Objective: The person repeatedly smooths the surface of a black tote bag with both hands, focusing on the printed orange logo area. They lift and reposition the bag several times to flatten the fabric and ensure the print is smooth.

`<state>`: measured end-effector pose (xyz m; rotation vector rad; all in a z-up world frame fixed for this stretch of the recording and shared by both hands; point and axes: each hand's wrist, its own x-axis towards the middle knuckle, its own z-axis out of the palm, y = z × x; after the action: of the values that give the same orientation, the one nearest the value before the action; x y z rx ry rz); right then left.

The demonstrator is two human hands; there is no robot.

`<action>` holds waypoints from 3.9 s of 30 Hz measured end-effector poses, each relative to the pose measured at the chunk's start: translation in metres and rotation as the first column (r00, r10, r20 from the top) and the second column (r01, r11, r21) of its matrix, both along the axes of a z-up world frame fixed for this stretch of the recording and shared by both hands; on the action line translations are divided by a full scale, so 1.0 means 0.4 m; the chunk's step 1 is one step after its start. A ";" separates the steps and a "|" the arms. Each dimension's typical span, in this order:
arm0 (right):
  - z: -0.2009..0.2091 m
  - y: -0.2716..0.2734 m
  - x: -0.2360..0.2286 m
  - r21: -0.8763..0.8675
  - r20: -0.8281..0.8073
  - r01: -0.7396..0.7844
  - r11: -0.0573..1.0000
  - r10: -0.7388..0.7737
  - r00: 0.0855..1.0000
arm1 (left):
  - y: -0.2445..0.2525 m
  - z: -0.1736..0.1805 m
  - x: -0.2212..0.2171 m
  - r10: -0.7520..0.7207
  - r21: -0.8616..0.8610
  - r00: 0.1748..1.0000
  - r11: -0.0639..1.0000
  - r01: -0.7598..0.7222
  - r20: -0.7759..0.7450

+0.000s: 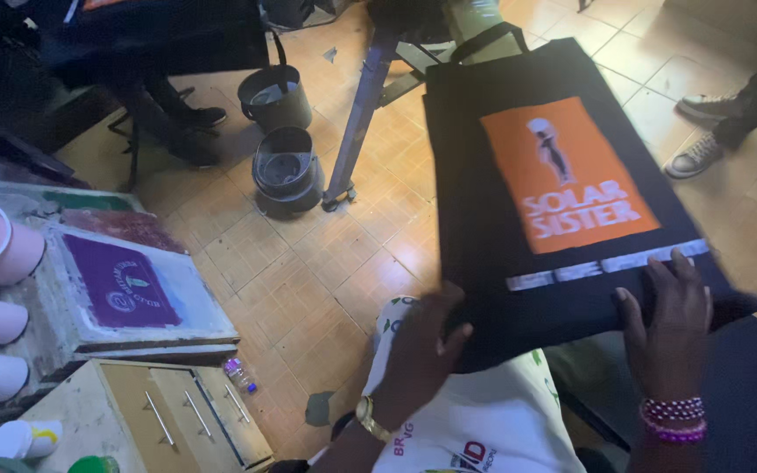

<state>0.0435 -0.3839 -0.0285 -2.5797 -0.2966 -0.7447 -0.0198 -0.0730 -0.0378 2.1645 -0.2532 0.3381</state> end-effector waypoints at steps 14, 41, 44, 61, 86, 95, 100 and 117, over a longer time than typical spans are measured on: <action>-0.001 0.225 -0.043 -0.092 -0.148 -0.220 0.971 0.206 0.967 | 0.059 0.096 0.017 -0.020 0.591 0.997 0.806 -0.025 0.069; 0.061 0.418 0.048 -0.230 -0.332 -0.279 0.932 0.195 0.923 | 0.101 0.121 0.087 -0.106 0.393 0.987 0.908 0.146 -0.122; 0.060 0.411 0.053 -0.214 -0.345 -0.351 0.912 0.266 0.900 | 0.087 0.127 0.078 -0.148 0.397 0.980 0.898 0.190 -0.133; 0.043 0.382 0.029 0.008 -0.211 -0.117 0.993 0.116 0.971 | 0.092 0.126 0.041 0.211 0.535 0.959 0.841 -0.079 -0.190; -0.012 0.331 -0.074 -0.001 -0.050 -0.295 0.955 0.295 0.954 | 0.129 0.086 -0.044 0.155 0.508 0.988 0.853 -0.119 -0.028; -0.040 0.341 -0.074 -0.118 0.041 -0.208 0.971 0.214 0.976 | 0.122 0.052 -0.023 0.213 0.400 0.975 0.900 -0.170 -0.065; -0.010 0.419 -0.093 0.044 -0.037 -0.441 0.896 0.443 0.896 | 0.111 0.044 -0.022 0.106 0.424 0.993 0.898 -0.115 0.044; 0.012 0.410 0.056 -0.162 -0.139 -0.306 0.938 0.285 0.948 | 0.102 0.008 -0.039 0.222 0.415 0.974 0.882 -0.221 0.047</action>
<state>0.0660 -0.2200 -0.0238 -2.6477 -0.7294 -0.4790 -0.0355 -0.0324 -0.0346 2.6293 -0.0779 0.4427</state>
